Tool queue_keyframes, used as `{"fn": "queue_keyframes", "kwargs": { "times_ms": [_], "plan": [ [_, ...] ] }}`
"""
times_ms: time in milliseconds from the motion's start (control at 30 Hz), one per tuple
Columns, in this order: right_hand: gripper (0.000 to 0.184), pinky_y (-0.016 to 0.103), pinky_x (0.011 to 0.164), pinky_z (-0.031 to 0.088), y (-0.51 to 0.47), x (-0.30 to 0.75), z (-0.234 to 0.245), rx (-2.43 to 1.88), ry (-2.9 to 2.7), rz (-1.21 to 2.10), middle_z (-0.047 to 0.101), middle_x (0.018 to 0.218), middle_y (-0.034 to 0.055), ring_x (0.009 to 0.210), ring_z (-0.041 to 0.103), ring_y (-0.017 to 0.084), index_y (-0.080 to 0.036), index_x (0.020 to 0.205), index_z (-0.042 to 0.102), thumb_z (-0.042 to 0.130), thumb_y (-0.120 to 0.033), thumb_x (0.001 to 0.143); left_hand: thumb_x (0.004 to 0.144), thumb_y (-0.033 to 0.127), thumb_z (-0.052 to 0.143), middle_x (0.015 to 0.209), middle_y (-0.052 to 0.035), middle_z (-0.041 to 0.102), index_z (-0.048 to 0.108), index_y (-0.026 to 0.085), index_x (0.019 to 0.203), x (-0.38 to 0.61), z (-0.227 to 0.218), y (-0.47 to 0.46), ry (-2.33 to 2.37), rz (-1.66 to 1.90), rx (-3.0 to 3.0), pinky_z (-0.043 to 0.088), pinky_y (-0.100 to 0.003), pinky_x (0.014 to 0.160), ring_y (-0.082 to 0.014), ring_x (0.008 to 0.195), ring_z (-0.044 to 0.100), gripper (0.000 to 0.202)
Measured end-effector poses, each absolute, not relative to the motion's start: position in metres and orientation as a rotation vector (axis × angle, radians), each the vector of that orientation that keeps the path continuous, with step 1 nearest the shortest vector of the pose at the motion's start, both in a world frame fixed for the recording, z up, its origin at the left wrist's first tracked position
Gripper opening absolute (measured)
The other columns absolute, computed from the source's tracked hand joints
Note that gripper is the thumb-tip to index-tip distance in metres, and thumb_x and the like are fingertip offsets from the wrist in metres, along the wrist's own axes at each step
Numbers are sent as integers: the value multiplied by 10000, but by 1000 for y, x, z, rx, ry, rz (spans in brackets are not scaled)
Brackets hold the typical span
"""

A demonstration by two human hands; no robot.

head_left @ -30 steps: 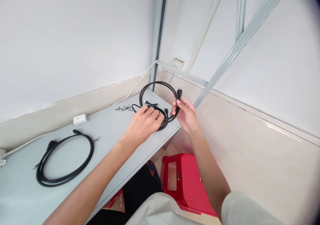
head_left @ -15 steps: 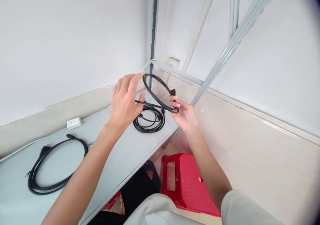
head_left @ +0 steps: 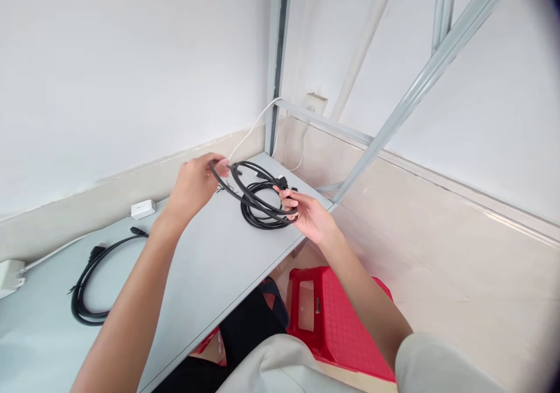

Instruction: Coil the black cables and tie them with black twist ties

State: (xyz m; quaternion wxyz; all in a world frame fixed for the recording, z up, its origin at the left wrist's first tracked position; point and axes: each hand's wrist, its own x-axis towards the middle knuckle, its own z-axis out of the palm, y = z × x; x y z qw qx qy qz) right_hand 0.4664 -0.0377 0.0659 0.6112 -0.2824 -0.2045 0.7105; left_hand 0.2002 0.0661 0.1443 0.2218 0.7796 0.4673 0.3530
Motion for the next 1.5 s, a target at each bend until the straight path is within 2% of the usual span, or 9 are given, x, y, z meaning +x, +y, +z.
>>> {"fn": "queue_keyframes", "kwargs": {
  "times_ms": [200,367,500,667,800,933,1133,1267,1500],
  "plan": [
    [253,214,587,548,-15,487,62,-788,-727,1273,666,988,14,703,561,92,-186,1118,731,842,-302,922,1051,625,623,1406,-152,796,672,163,1492,237,116,97,727,1051,1915,578,-467,1187,-312,1304,749,641],
    [428,270,575,525,13,513,17,-1310,-1087,854,704,971,56,729,639,148,-210,979,626,673,-635,964,1001,675,590,1397,-139,806,765,166,1406,235,46,120,851,736,1957,418,-516,1348,-357,1434,678,673],
    [308,413,823,622,18,521,-16,-1477,-1248,701,684,873,39,848,661,227,-216,902,689,756,-516,895,1018,655,507,1550,-200,710,726,127,1447,227,8,113,1029,706,1916,424,-523,1334,-371,1453,672,714],
    [361,600,1230,465,26,512,-30,-1611,-1387,453,700,1254,179,1374,565,366,-176,1223,763,644,-373,946,1088,665,400,1661,-195,618,663,141,1517,241,-1,93,1063,698,1886,389,-529,1358,-377,1583,558,727],
    [446,678,1312,328,37,500,-31,-1687,-1464,329,605,1409,274,1446,496,433,-111,1318,748,583,-360,987,1097,619,446,1801,-173,443,538,133,1660,248,-1,81,1016,696,1906,252,-442,1435,-319,1718,371,750],
    [554,751,1234,354,38,480,-22,-1815,-1606,82,467,1587,332,1494,420,510,-74,1471,667,532,-402,1045,1121,601,441,1753,-123,532,575,194,1646,216,17,62,928,700,1931,395,-437,1367,-303,1634,506,678],
    [448,632,1271,393,34,390,20,-1463,-1809,-45,529,1547,246,1460,518,405,-187,1438,666,473,-457,1137,1109,595,532,1474,-84,761,763,276,1376,105,65,18,1122,783,2041,619,-369,877,-311,1296,730,476],
    [383,462,1082,552,53,297,39,-1190,-1953,330,623,1449,181,1197,702,284,-218,1390,631,480,-479,1153,1077,550,559,1301,-110,801,733,248,1312,10,60,5,1611,985,1934,594,-401,963,-292,1121,754,420],
    [376,371,892,524,84,191,6,-990,-2423,699,765,1156,63,998,714,238,-220,1234,626,685,-558,1078,934,650,661,1193,-154,754,642,208,1271,-103,4,-9,2230,605,1683,581,-497,945,-387,1137,713,556]
  ]
}}
